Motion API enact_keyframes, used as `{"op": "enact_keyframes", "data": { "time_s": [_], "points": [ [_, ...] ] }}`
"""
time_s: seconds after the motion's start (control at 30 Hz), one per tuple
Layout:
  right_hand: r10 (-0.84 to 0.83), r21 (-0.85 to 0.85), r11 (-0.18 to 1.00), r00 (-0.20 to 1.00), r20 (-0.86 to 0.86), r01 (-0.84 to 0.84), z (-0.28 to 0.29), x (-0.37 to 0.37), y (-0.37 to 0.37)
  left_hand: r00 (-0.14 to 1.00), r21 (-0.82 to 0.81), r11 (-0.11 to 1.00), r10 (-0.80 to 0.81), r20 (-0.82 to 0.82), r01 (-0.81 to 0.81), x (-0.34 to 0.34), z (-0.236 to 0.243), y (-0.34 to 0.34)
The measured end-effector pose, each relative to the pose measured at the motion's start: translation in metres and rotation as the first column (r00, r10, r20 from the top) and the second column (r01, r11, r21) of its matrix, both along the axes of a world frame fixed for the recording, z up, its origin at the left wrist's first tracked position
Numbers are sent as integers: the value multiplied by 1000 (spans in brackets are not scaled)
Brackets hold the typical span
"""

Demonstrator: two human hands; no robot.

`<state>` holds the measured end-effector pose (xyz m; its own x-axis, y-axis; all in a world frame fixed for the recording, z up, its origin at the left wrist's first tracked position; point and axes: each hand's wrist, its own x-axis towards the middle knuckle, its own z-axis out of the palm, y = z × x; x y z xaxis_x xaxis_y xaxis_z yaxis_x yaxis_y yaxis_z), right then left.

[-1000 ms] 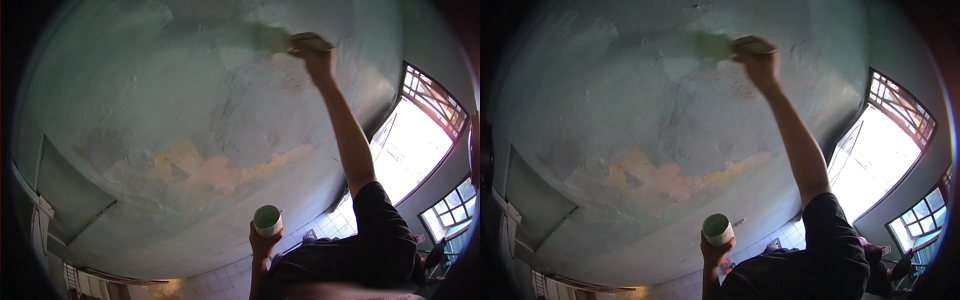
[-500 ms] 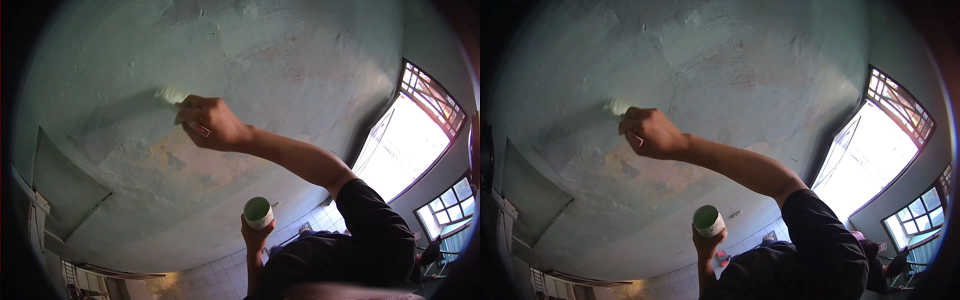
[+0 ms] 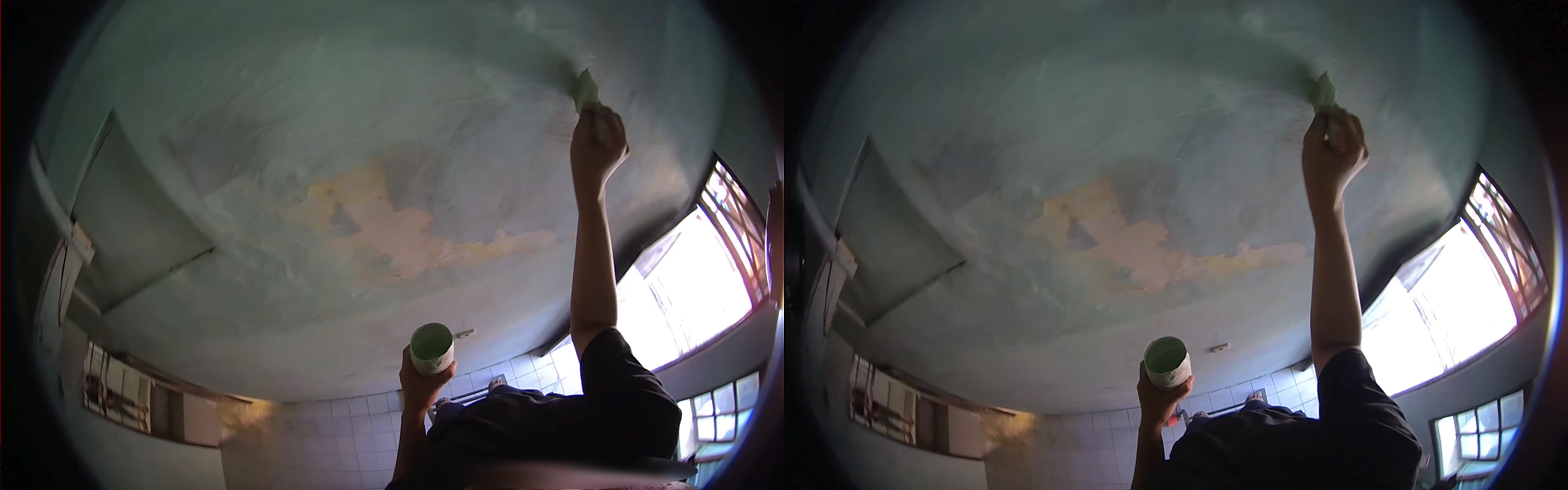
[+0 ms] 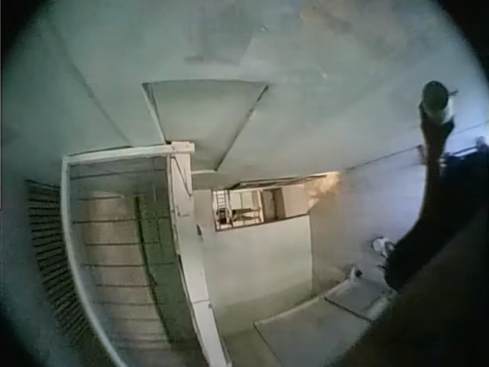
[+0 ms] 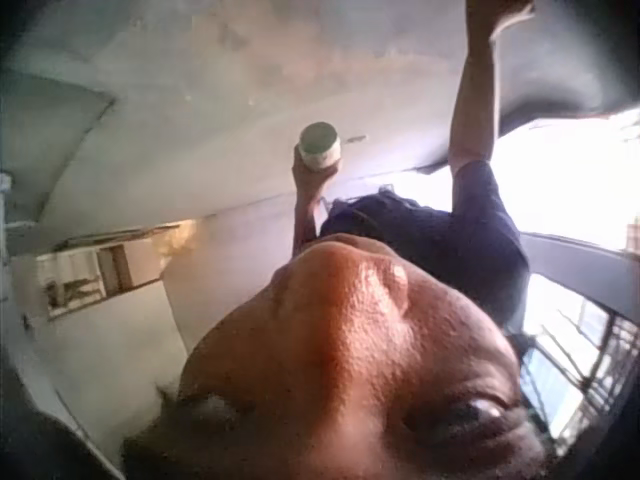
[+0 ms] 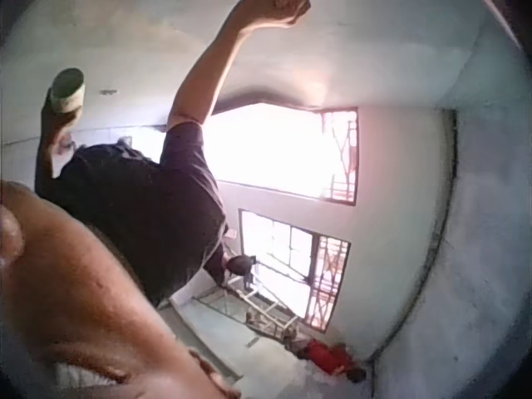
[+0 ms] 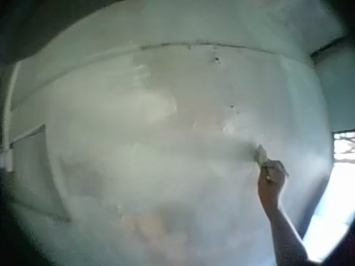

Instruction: Painting a ceiling with a brush while holding a container of paint.

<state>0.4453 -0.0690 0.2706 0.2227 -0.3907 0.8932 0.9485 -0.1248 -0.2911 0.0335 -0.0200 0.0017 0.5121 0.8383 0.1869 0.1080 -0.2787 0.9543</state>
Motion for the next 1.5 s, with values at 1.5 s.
{"op": "enact_keyframes", "data": {
  "time_s": [1.5],
  "points": [
    [826, -376, 380, 493, -272, -845, -119, -202, 88, 992, -79, 991, 108, 57, -104, -6, -17, 1]
  ]
}}
